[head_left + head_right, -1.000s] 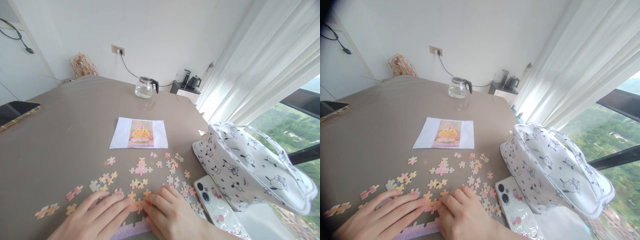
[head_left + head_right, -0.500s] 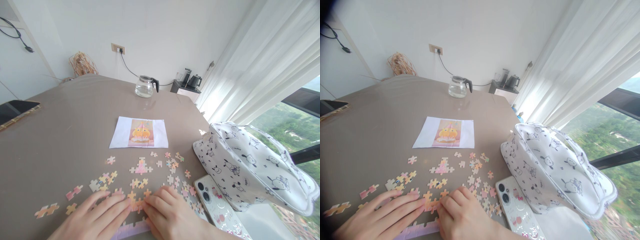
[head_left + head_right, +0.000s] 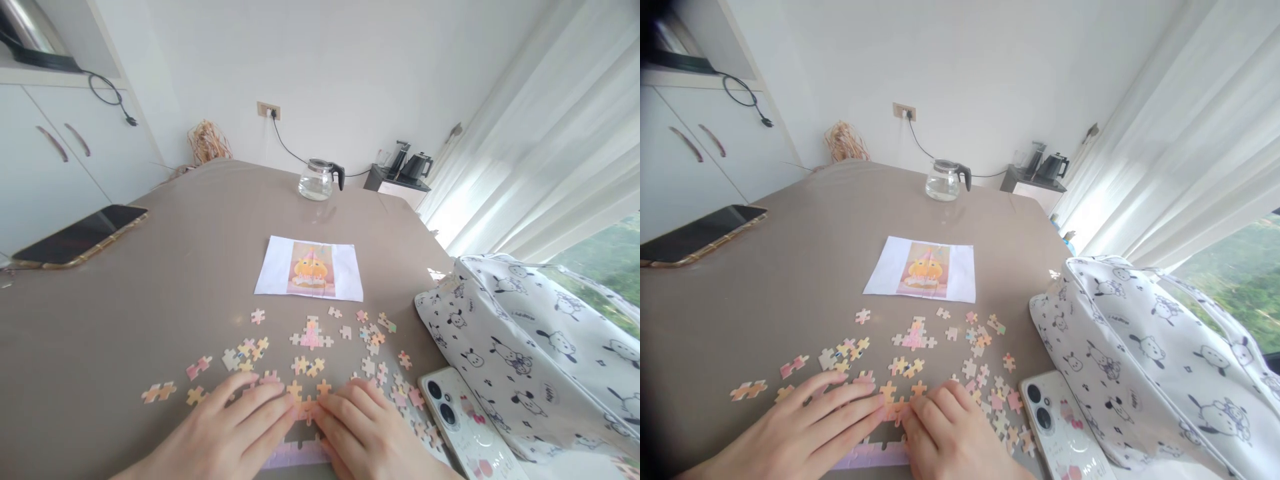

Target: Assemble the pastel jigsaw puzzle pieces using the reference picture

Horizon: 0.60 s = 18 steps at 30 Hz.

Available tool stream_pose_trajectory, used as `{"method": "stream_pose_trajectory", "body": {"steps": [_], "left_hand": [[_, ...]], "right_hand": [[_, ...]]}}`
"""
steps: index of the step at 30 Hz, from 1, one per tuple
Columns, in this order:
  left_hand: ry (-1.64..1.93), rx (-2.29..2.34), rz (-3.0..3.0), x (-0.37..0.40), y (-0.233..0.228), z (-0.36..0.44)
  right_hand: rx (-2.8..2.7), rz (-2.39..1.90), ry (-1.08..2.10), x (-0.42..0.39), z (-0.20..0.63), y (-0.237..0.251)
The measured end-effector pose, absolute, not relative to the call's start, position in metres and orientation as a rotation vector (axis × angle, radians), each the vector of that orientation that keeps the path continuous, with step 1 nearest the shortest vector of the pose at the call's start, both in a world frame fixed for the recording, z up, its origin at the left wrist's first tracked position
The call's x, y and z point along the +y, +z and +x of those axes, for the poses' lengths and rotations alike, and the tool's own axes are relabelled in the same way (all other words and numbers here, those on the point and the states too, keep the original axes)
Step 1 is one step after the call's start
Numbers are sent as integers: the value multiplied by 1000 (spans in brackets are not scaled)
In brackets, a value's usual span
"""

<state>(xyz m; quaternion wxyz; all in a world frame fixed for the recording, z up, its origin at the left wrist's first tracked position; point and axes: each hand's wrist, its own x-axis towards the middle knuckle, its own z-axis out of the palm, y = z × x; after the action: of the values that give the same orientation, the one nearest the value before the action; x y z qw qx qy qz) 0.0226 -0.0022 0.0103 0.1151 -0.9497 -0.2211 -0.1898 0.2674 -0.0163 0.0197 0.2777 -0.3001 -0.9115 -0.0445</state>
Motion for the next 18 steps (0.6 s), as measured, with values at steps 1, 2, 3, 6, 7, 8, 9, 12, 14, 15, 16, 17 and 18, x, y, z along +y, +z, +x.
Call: {"method": "stream_pose_trajectory", "body": {"steps": [1,2,3,6,7,8,9,12,14,15,16,17,18], "left_hand": [[-548,-648,-2779,-3,12,23],[-543,-649,-2777,-3,14,23],[-540,-648,-2776,-3,16,24],[-533,-640,-2769,-3,20,25],[-532,-638,-2770,-3,21,25],[-531,-642,-2770,-3,22,26],[-531,-649,-2768,-3,22,26],[-532,-668,-2757,-4,23,27],[-527,-671,-2756,-4,22,27],[-526,-671,-2760,-5,21,27],[-524,-671,-2766,-5,20,27],[-524,-672,-2773,-5,19,26],[-526,-673,-2779,-5,18,26]], "right_hand": [[-2445,-804,-123,-16,267,20],[-2445,-805,-125,-16,267,20],[-2446,-807,-125,-16,267,20],[-2437,-803,-132,-16,267,19],[-2433,-804,-136,-15,267,18],[-2430,-803,-140,-15,267,18],[-2429,-804,-141,-15,267,18],[-2430,-812,-128,-15,267,17],[-2440,-820,-108,-16,267,17],[-2447,-823,-100,-16,267,18],[-2455,-827,-92,-17,267,18],[-2460,-830,-85,-17,267,18],[-2465,-833,-76,-17,266,18]]}}
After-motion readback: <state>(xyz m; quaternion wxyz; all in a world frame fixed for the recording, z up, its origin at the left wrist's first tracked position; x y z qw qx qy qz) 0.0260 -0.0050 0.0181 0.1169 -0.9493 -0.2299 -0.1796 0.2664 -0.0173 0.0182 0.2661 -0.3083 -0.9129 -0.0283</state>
